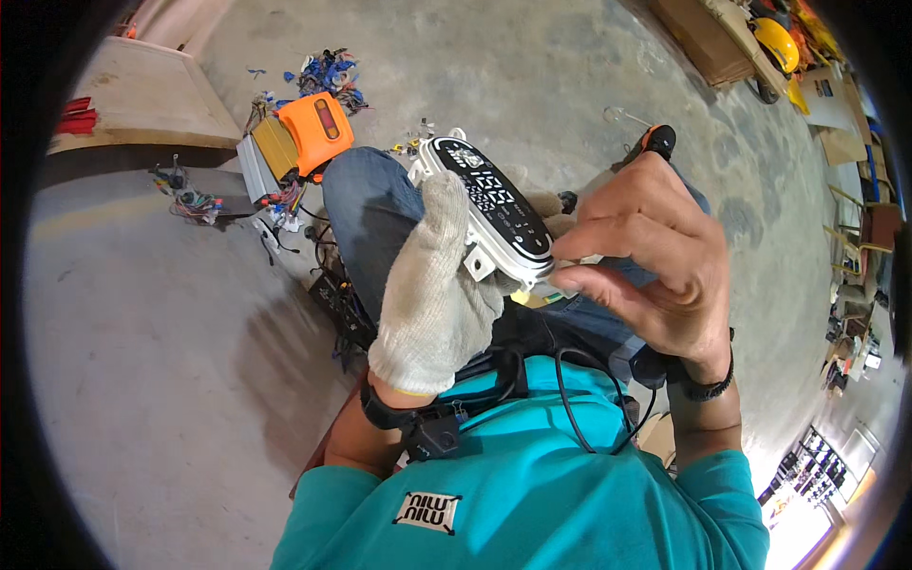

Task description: Disassembling and cleaning a motorcycle instrument cluster display.

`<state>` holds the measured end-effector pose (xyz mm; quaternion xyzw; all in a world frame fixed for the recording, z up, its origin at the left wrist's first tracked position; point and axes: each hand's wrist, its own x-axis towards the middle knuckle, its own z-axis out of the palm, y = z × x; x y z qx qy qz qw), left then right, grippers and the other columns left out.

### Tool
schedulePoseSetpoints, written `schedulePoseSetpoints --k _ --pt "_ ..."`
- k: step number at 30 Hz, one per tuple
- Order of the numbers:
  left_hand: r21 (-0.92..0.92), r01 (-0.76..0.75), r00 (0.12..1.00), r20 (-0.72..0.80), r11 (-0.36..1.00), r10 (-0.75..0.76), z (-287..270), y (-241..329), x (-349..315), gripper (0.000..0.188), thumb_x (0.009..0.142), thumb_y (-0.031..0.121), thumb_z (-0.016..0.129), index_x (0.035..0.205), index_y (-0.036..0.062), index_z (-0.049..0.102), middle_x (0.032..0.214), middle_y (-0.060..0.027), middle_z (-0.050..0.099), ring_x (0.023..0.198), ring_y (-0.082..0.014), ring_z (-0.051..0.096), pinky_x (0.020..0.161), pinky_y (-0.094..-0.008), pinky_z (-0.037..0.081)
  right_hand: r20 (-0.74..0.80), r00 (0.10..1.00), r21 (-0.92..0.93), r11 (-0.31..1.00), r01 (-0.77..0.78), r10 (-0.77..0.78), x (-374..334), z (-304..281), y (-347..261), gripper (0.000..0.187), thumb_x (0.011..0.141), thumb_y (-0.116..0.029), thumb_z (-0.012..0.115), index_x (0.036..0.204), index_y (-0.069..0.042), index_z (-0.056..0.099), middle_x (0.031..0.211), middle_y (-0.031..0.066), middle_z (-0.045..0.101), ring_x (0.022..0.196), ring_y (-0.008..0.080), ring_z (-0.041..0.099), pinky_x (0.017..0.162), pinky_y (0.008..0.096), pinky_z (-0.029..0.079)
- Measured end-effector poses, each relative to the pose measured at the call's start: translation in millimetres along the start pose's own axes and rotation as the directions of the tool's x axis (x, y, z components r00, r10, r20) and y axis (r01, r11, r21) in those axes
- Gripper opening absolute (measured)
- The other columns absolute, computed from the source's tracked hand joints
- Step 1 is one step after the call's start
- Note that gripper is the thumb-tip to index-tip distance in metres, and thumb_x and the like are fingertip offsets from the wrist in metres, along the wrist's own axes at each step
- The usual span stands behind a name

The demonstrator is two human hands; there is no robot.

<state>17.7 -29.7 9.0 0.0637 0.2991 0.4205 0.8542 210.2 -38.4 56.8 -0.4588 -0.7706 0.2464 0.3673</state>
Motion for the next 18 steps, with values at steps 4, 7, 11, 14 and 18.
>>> schedulePoseSetpoints --k 4,7,11,14,18 --pt "0.031 -0.013 1.000 -0.001 0.999 0.013 -3.1 -2.2 -0.8 0.061 0.107 0.052 0.045 0.125 -0.0036 0.059 0.111 -0.0164 0.071 0.097 -0.0242 0.072 0.085 -0.0365 0.062 0.008 1.000 -0.015 1.000 -0.015 0.015 -2.1 2.5 -1.5 0.029 0.064 -0.015 0.090 0.088 -0.007 0.076 0.084 0.0052 0.067 0.083 0.0244 0.062 0.072 0.0368 0.047" --pt "0.054 -0.025 1.000 -0.009 0.998 0.026 -3.5 -4.1 -1.9 0.058 0.107 0.051 0.045 0.125 -0.0032 0.059 0.110 -0.0160 0.071 0.096 -0.0235 0.073 0.085 -0.0364 0.062 0.027 0.999 0.000 0.999 -0.041 0.041 -3.8 2.7 -1.9 0.028 0.064 -0.013 0.090 0.088 -0.006 0.076 0.084 0.0055 0.067 0.083 0.0245 0.062 0.072 0.0373 0.048" --pt "0.081 -0.006 1.000 -0.021 0.997 0.008 -1.0 -3.3 -2.0 0.056 0.108 0.048 0.046 0.125 -0.0028 0.059 0.110 -0.0155 0.071 0.095 -0.0221 0.073 0.084 -0.0357 0.062 0.035 0.999 -0.002 1.000 -0.017 0.017 -5.7 2.2 -0.4 0.029 0.064 -0.013 0.089 0.089 -0.006 0.076 0.083 0.0059 0.067 0.082 0.0245 0.063 0.072 0.0371 0.048" --pt "0.075 0.001 0.999 -0.035 0.997 0.002 -2.7 -4.1 -1.5 0.055 0.107 0.048 0.047 0.125 -0.0029 0.059 0.109 -0.0149 0.071 0.094 -0.0211 0.072 0.081 -0.0339 0.062 0.039 0.999 0.004 0.999 -0.032 0.032 -6.5 1.4 -0.8 0.028 0.065 -0.013 0.089 0.088 -0.005 0.076 0.082 0.0063 0.067 0.081 0.0246 0.063 0.071 0.0365 0.048" --pt "0.099 0.000 1.000 0.003 0.995 -0.001 -1.9 -2.0 -3.7 0.055 0.107 0.048 0.049 0.126 -0.0031 0.059 0.109 -0.0145 0.071 0.093 -0.0201 0.072 0.081 -0.0325 0.061 0.058 0.998 0.022 0.999 -0.038 0.036 -6.0 -2.0 -2.3 0.026 0.066 -0.012 0.089 0.088 -0.005 0.076 0.081 0.0069 0.066 0.079 0.0248 0.063 0.070 0.0357 0.048"
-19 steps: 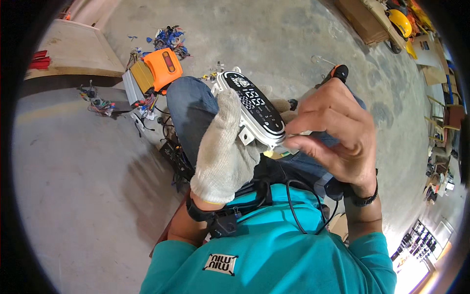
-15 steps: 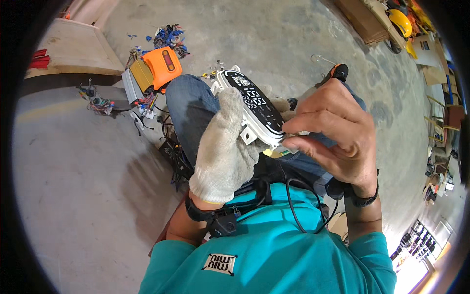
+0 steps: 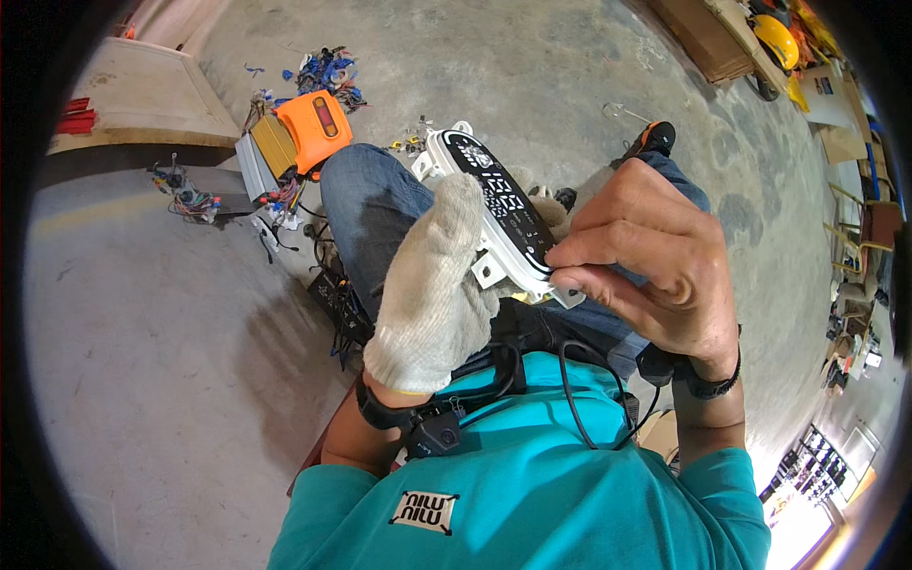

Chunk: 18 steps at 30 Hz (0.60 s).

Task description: Disassembling and cleaning a motorcycle instrument cluster display.

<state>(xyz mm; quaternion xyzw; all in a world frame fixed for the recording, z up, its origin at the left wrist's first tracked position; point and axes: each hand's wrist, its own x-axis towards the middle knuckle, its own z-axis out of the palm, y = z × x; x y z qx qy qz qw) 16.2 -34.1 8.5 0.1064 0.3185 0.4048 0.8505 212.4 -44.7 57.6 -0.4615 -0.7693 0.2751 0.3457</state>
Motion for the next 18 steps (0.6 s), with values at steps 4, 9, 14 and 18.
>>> schedulePoseSetpoints --k 4,9,14,18 --pt "0.005 -0.005 1.000 0.001 1.000 0.005 -0.3 0.4 -1.0 0.055 0.107 0.048 0.049 0.126 -0.0030 0.060 0.109 -0.0141 0.071 0.093 -0.0193 0.072 0.082 -0.0328 0.060 0.000 0.999 -0.052 0.998 0.034 -0.034 0.6 -0.1 -4.1 0.024 0.068 -0.011 0.088 0.087 -0.005 0.075 0.082 0.0070 0.066 0.079 0.0250 0.063 0.068 0.0360 0.048" --pt "0.045 -0.011 1.000 0.012 0.999 0.011 3.2 3.5 -1.6 0.054 0.107 0.047 0.050 0.125 -0.0022 0.061 0.108 -0.0137 0.072 0.092 -0.0187 0.071 0.082 -0.0325 0.060 -0.021 0.994 -0.129 0.987 0.100 -0.103 -1.2 3.2 -5.5 0.026 0.067 -0.009 0.085 0.089 -0.004 0.073 0.084 0.0069 0.066 0.078 0.0259 0.063 0.067 0.0357 0.050" --pt "0.064 -0.009 0.999 -0.037 0.998 0.011 5.7 3.0 -1.3 0.054 0.107 0.049 0.049 0.123 -0.0012 0.061 0.106 -0.0130 0.072 0.092 -0.0178 0.071 0.081 -0.0311 0.060 -0.015 0.989 -0.189 0.972 0.141 -0.146 -1.3 3.9 -8.0 0.026 0.066 -0.006 0.083 0.089 -0.003 0.072 0.084 0.0073 0.065 0.078 0.0267 0.062 0.066 0.0356 0.050" --pt "0.054 -0.016 1.000 -0.016 0.998 0.017 4.6 3.2 -0.9 0.054 0.106 0.049 0.049 0.123 -0.0011 0.062 0.106 -0.0126 0.072 0.091 -0.0174 0.071 0.080 -0.0307 0.060 -0.022 0.979 -0.244 0.951 0.190 -0.201 -2.7 7.6 -6.7 0.026 0.066 -0.005 0.082 0.088 -0.001 0.070 0.085 0.0091 0.064 0.078 0.0273 0.061 0.066 0.0364 0.049"
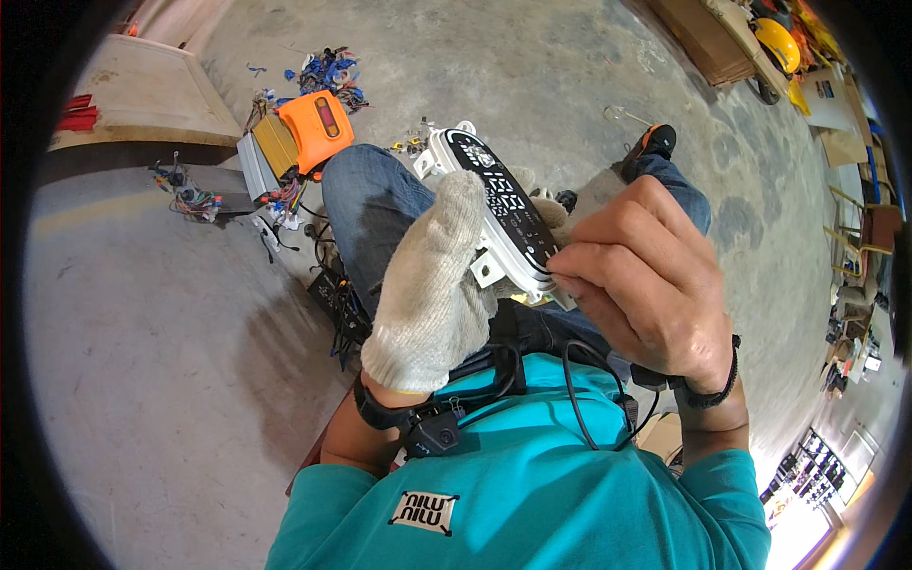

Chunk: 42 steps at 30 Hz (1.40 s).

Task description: Disassembling and cleaning a motorcycle instrument cluster display.

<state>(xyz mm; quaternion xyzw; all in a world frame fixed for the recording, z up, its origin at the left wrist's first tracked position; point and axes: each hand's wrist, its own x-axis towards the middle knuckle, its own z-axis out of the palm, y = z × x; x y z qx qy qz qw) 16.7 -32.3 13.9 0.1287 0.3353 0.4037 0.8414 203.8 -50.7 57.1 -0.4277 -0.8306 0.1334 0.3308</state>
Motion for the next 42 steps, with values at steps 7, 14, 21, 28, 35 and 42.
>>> schedulePoseSetpoints --k 7,14,21,28,35,42 --pt "-0.007 0.007 1.000 0.001 1.000 -0.007 -1.9 0.7 -1.1 0.051 0.106 0.046 0.052 0.124 -0.0012 0.061 0.104 -0.0105 0.071 0.090 -0.0154 0.070 0.079 -0.0300 0.059 0.002 1.000 0.031 0.999 0.029 -0.029 1.0 2.9 1.7 0.028 0.066 0.003 0.079 0.090 -0.001 0.065 0.086 0.0110 0.062 0.077 0.0289 0.059 0.065 0.0371 0.048" --pt "0.043 0.028 1.000 -0.001 0.999 -0.028 -2.0 1.4 0.1 0.043 0.105 0.043 0.055 0.119 0.0021 0.062 0.099 -0.0050 0.069 0.084 -0.0110 0.067 0.072 -0.0276 0.056 0.039 0.997 0.168 0.983 -0.068 0.062 -3.1 4.9 8.6 0.019 0.073 0.001 0.072 0.087 -0.003 0.061 0.085 0.0114 0.059 0.077 0.0295 0.057 0.068 0.0378 0.048" --pt "0.033 0.055 0.998 0.010 0.998 -0.056 -13.7 -2.1 1.2 0.038 0.105 0.039 0.057 0.116 0.0031 0.063 0.096 -0.0030 0.068 0.083 -0.0097 0.066 0.071 -0.0275 0.055 0.078 0.994 0.264 0.960 -0.094 0.076 -2.4 6.9 12.6 0.010 0.084 -0.008 0.068 0.086 -0.004 0.059 0.084 0.0104 0.059 0.077 0.0285 0.056 0.070 0.0379 0.047" --pt "-0.041 0.076 0.994 0.088 0.996 -0.072 -14.4 1.2 -0.3 0.036 0.106 0.032 0.056 0.123 0.0013 0.062 0.101 -0.0051 0.068 0.089 -0.0111 0.068 0.077 -0.0274 0.058 0.077 0.994 0.307 0.947 -0.096 0.075 0.0 6.7 15.7 0.010 0.085 -0.009 0.066 0.085 -0.004 0.058 0.082 0.0095 0.058 0.075 0.0273 0.056 0.069 0.0361 0.046" --pt "0.170 -0.007 1.000 0.026 0.985 0.003 -23.9 -2.4 -0.1 0.040 0.106 0.032 0.055 0.127 -0.0009 0.059 0.109 -0.0082 0.069 0.093 -0.0145 0.070 0.080 -0.0301 0.060 0.078 0.993 0.313 0.943 -0.113 0.093 0.7 7.8 17.3 0.011 0.086 -0.010 0.066 0.084 -0.003 0.057 0.081 0.0090 0.057 0.075 0.0265 0.056 0.069 0.0354 0.046" --pt "0.046 0.145 0.954 0.259 0.988 -0.152 -23.0 3.9 2.3 0.057 0.104 0.050 0.051 0.142 0.0068 0.047 0.127 -0.0112 0.059 0.116 -0.0241 0.059 0.102 -0.0398 0.050 0.054 0.974 0.371 0.901 -0.224 0.220 2.5 4.9 18.5 0.012 0.087 -0.011 0.065 0.085 -0.004 0.056 0.084 0.0086 0.057 0.076 0.0234 0.056 0.070 0.0327 0.046"
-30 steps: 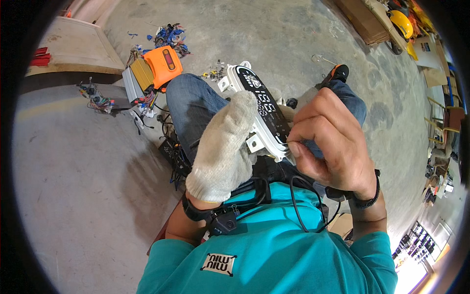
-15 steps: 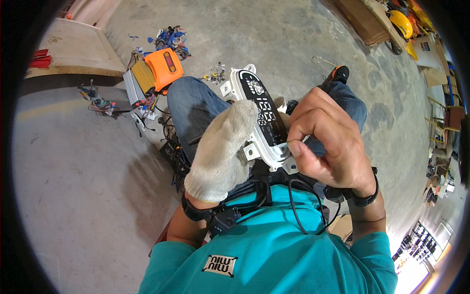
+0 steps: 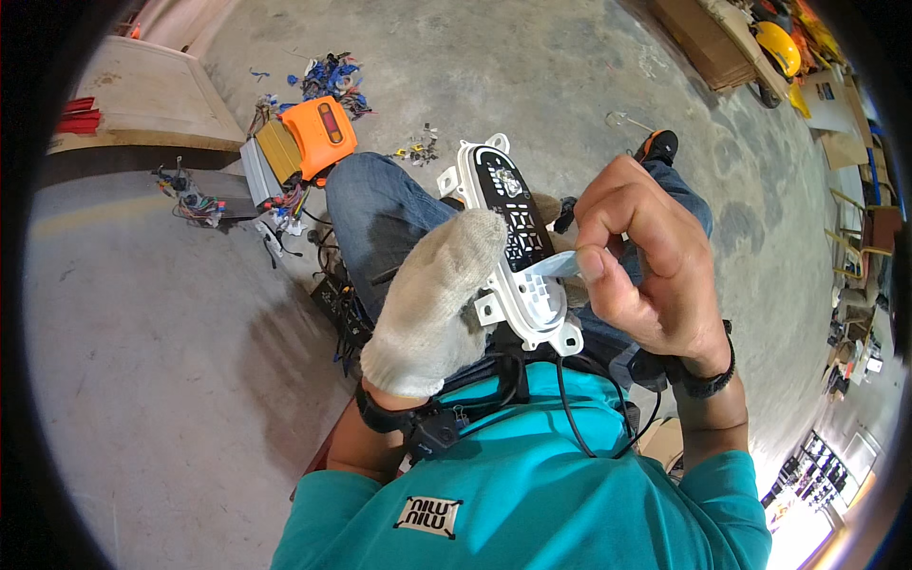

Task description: Disassembling and cleaning a motorcycle instrument cluster display.

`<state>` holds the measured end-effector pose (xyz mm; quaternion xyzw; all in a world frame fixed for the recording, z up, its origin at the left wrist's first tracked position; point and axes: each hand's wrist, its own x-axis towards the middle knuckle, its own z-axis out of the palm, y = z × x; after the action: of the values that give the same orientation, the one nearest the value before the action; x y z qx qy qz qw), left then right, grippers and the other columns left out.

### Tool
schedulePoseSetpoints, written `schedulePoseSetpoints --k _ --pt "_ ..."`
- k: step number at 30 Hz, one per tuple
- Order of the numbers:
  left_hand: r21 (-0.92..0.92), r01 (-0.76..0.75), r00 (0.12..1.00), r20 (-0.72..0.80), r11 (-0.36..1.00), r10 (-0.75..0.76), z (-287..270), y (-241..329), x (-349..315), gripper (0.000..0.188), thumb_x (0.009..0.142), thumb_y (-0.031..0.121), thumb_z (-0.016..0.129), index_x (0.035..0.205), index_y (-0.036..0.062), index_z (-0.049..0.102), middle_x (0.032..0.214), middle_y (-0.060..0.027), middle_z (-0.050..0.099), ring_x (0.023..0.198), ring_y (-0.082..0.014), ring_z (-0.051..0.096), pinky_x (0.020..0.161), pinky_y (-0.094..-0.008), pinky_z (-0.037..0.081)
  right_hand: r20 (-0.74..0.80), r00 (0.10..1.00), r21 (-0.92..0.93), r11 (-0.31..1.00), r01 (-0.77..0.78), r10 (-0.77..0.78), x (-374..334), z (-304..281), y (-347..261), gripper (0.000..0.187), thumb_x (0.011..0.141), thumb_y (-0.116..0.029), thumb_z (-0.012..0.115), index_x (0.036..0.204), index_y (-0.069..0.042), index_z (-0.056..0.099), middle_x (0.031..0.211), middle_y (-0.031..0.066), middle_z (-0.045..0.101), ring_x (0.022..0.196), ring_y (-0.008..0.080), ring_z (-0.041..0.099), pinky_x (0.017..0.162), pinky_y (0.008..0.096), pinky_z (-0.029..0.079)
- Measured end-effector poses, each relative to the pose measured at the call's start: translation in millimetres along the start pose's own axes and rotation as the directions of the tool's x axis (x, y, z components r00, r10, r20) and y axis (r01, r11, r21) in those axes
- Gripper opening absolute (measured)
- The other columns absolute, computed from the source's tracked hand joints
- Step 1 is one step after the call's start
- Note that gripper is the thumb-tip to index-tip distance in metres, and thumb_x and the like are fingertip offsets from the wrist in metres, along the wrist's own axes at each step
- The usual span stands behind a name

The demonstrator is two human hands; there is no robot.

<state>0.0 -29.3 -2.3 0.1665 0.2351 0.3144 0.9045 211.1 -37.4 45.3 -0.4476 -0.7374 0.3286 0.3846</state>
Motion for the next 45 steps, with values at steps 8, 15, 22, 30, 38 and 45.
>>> schedulePoseSetpoints --k 8,15,22,30,38,45 --pt "-0.019 0.005 1.000 0.001 1.000 -0.005 7.1 1.6 -7.2 0.059 0.104 0.042 0.055 0.136 -0.0073 0.052 0.116 -0.0193 0.069 0.098 -0.0273 0.073 0.081 -0.0393 0.063 -0.133 0.987 0.090 0.993 -0.075 0.086 1.7 -7.1 8.4 0.007 0.088 -0.004 0.063 0.090 -0.002 0.057 0.085 0.0055 0.056 0.072 0.0158 0.053 0.064 0.0280 0.044" --pt "-0.098 0.001 1.000 0.007 0.995 0.000 1.7 -7.7 -5.2 0.067 0.101 0.045 0.061 0.143 -0.0057 0.045 0.115 -0.0215 0.069 0.099 -0.0303 0.073 0.084 -0.0419 0.062 -0.095 0.994 0.041 0.998 -0.052 0.056 9.0 -19.5 -2.0 0.010 0.091 -0.010 0.063 0.089 -0.002 0.057 0.086 0.0065 0.055 0.075 0.0174 0.050 0.067 0.0294 0.041" --pt "0.018 -0.079 0.996 -0.045 0.997 0.080 8.3 -5.6 -1.3 0.068 0.102 0.046 0.054 0.145 -0.0045 0.041 0.127 -0.0230 0.064 0.112 -0.0319 0.068 0.093 -0.0448 0.058 -0.062 0.996 -0.010 0.998 -0.060 0.060 6.9 -15.0 -11.1 0.022 0.096 -0.022 0.065 0.090 -0.002 0.059 0.088 0.0096 0.056 0.079 0.0197 0.052 0.071 0.0321 0.042" --pt "-0.034 -0.225 0.973 -0.056 0.974 0.223 4.1 -4.4 -0.7 0.053 0.105 0.029 0.058 0.144 -0.0046 0.043 0.122 -0.0193 0.066 0.110 -0.0298 0.070 0.093 -0.0404 0.059 -0.072 0.937 0.256 0.914 -0.315 0.343 -0.5 -7.2 -19.4 0.019 0.103 -0.018 0.063 0.103 0.001 0.061 0.091 0.0062 0.063 0.081 0.0118 0.056 0.071 0.0261 0.047" --pt "0.279 -0.324 0.934 -0.057 0.904 0.352 2.1 -2.2 -3.6 0.055 0.103 0.023 0.060 0.145 -0.0056 0.040 0.123 -0.0180 0.065 0.110 -0.0253 0.068 0.095 -0.0374 0.057 0.136 0.821 0.162 0.805 -0.570 0.554 -1.2 -5.8 -19.3 0.028 0.091 -0.022 0.078 0.102 -0.001 0.064 0.090 0.0076 0.065 0.078 0.0133 0.060 0.064 0.0277 0.048" --pt "0.612 -0.284 0.905 -0.084 0.739 0.417 -3.0 -7.3 -8.7 0.040 0.101 0.015 0.064 0.133 -0.0066 0.053 0.117 -0.0143 0.067 0.100 -0.0169 0.065 0.088 -0.0312 0.055 0.036 0.991 -0.163 0.979 -0.121 0.128 4.5 12.0 -23.0 0.030 0.080 -0.014 0.082 0.101 -0.003 0.065 0.095 0.0139 0.059 0.089 0.0353 0.058 0.075 0.0428 0.049"
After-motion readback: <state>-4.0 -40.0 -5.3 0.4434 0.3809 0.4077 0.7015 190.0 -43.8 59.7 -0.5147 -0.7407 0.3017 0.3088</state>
